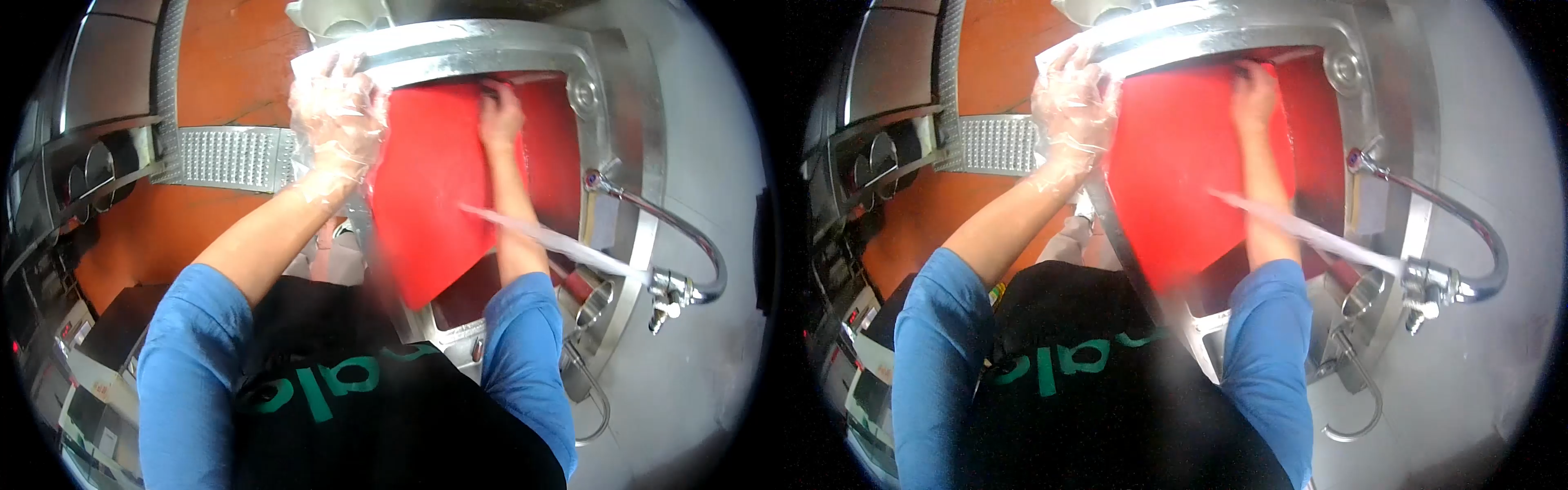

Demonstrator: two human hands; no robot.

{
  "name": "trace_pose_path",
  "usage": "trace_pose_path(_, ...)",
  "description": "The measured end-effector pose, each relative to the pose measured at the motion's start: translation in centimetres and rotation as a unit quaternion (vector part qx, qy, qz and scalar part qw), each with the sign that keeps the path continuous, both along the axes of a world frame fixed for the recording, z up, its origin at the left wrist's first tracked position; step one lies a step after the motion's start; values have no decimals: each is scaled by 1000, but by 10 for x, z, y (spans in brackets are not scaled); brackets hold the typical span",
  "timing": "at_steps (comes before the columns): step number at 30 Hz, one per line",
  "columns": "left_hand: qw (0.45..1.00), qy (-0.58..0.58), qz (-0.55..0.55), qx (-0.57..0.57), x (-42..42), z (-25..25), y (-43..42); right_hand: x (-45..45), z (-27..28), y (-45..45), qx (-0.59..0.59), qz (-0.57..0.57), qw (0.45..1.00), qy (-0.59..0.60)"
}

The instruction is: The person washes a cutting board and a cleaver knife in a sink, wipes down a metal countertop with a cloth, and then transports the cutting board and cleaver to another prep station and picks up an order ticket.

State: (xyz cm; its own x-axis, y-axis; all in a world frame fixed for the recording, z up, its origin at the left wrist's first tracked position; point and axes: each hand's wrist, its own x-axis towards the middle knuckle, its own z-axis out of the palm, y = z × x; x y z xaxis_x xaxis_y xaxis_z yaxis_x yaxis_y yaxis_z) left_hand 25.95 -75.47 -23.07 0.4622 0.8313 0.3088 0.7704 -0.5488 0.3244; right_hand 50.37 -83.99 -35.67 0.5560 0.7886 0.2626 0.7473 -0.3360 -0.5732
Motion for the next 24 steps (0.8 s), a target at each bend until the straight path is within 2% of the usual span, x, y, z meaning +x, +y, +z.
trace_pose_path(2,1000,5,-1,-15,-2,6,-3,35,-15,-30,-130,-92,987,21)
trace_pose_path(5,999,-27,-4,-20,0,-3,0,24,-14,-69,-213,-157,964,-24)
trace_pose_path(8,999,-43,-6,-12,-2,-10,-3,21,0,-38,-109,-56,992,-35)
trace_pose_path(9,999,-44,-5,-3,-3,-10,-1,34,-15,-24,-137,-68,984,-89)
trace_pose_path(10,1000,-26,-4,-13,-3,-6,-1,45,-19,-9,-139,-51,987,-56)
trace_pose_path(12,999,5,-1,-31,-1,3,-2,52,-28,10,-195,-95,974,-72)
trace_pose_path(13,999,4,0,-32,-2,3,-2,44,-15,15,-235,-118,964,-44)
trace_pose_path(16,1000,-17,0,-20,-2,-2,-3,32,7,-2,-198,-46,978,-34)
trace_pose_path(17,999,-29,-2,-17,0,-5,-1,34,-9,-12,-178,-23,982,-67)
trace_pose_path(20,999,-27,-4,-19,-4,-5,-4,44,-3,-6,-264,-67,960,-59)
trace_pose_path(21,1000,-13,0,-20,-2,-1,-6,50,-15,-2,-245,-34,964,-97)
trace_pose_path(24,1000,-5,6,-3,-1,1,-6,50,-36,-7,-207,-101,973,-26)
